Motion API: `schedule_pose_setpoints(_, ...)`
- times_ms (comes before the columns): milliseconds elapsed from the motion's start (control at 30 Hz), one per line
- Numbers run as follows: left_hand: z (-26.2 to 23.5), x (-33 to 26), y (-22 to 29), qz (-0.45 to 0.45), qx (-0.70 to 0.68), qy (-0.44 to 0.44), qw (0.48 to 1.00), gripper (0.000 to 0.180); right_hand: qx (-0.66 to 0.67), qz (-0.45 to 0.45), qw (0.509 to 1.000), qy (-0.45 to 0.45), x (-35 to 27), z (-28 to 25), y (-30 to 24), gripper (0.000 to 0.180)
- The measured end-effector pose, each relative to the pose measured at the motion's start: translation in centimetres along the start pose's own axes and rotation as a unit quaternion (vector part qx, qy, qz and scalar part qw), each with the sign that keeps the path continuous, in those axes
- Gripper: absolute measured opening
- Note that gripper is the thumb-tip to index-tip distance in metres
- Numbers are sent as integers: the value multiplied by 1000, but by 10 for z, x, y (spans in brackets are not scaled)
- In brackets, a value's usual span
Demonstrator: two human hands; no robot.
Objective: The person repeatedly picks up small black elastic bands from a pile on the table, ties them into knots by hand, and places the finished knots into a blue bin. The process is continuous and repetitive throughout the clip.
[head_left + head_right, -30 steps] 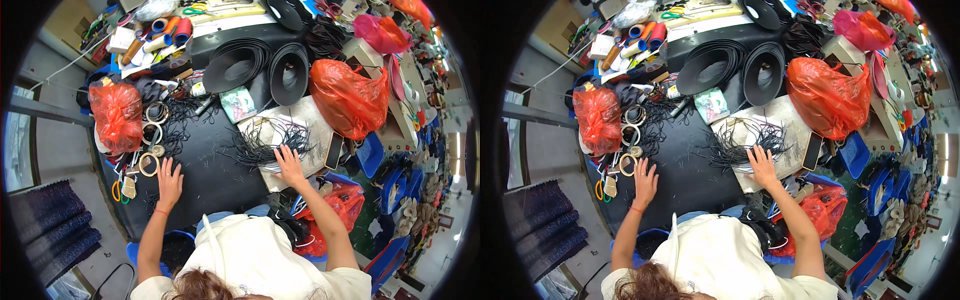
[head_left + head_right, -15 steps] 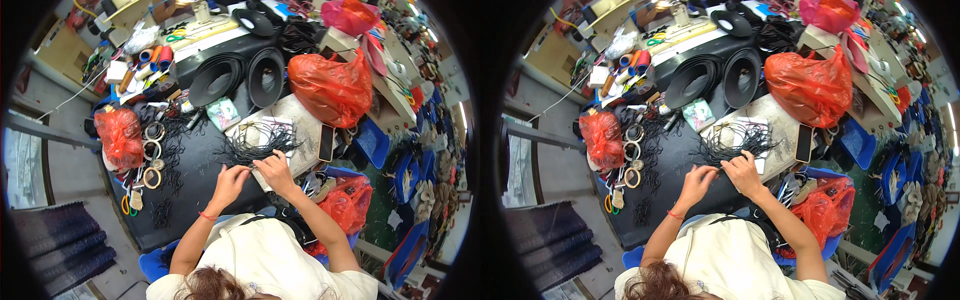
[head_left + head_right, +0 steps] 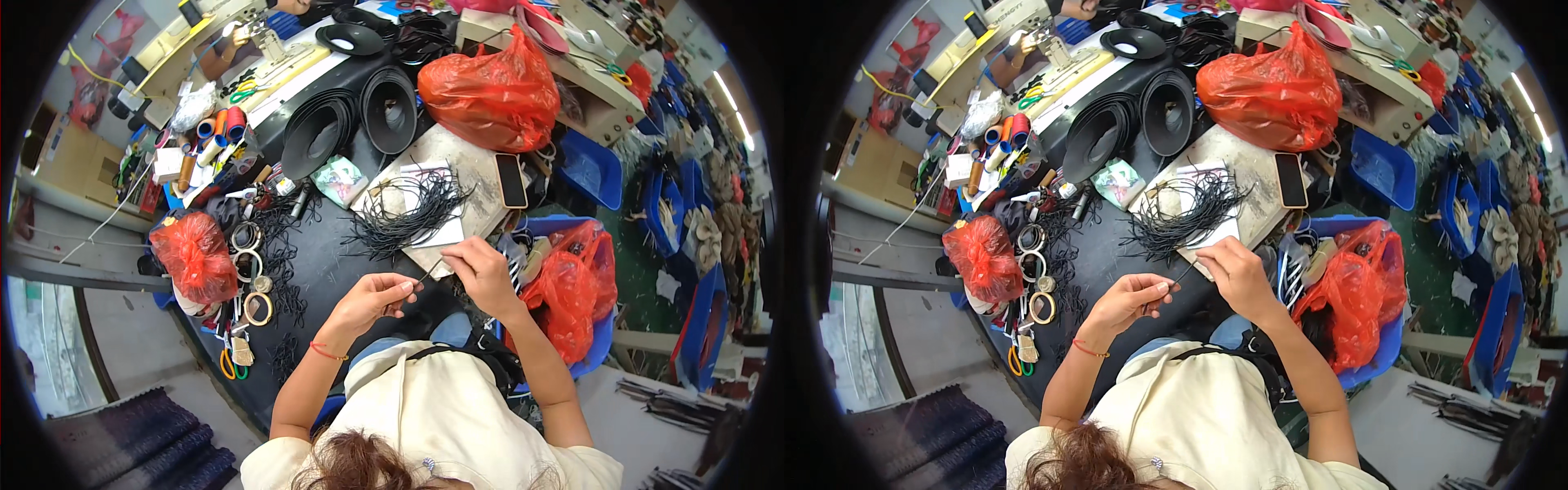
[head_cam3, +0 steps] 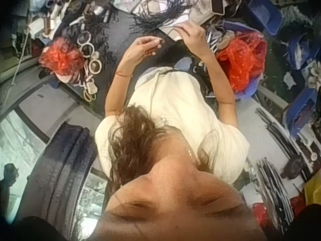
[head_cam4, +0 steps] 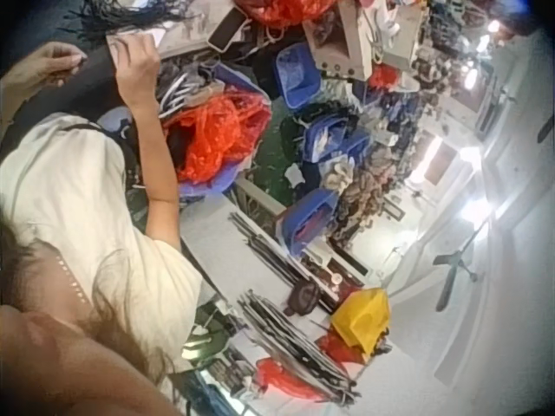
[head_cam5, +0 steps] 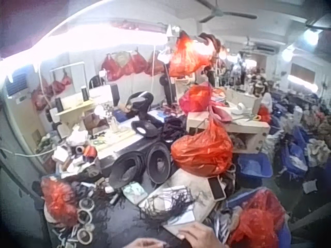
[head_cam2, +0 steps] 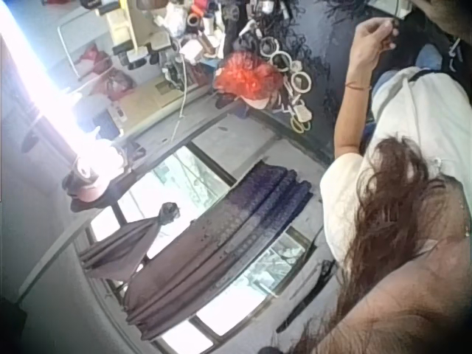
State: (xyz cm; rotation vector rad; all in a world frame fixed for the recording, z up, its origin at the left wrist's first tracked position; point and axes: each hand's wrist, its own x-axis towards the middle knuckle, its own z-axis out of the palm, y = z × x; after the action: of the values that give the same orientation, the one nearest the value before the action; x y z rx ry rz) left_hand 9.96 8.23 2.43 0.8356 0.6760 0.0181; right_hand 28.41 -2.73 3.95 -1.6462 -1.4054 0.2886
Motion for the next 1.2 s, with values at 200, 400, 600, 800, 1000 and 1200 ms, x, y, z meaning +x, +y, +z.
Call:
schedule_pose_setpoints(200, 20, -13, -8, 72, 20, -26, 997, 19, -54, 71, 977, 192, -12, 10, -20, 10)
schedule_pose_setpoints(400, 29, 1, -15, 127, -127, 71, 981, 18, 2, 83, 987, 137, -22, 40, -41, 6)
schedule_pose_setpoints(600, 24, -3, -17, 187, -161, 83, 966, 16, -43, 44, 996, 63, -19, 49, -51, 9)
schedule_pose_setpoints(800, 14, -8, -23, 209, -207, 75, 953, 14, 28, 88, 996, 15, -14, 55, -59, 11)
schedule_pose_setpoints(1000, -7, -12, -18, 203, -285, 24, 937, 14, -78, -31, 996, -2, -16, 34, -57, 12)
schedule_pose_setpoints(1200, 5, -31, -14, 168, -148, 73, 972, 16, -112, -136, 984, -36, -5, 38, -58, 16)
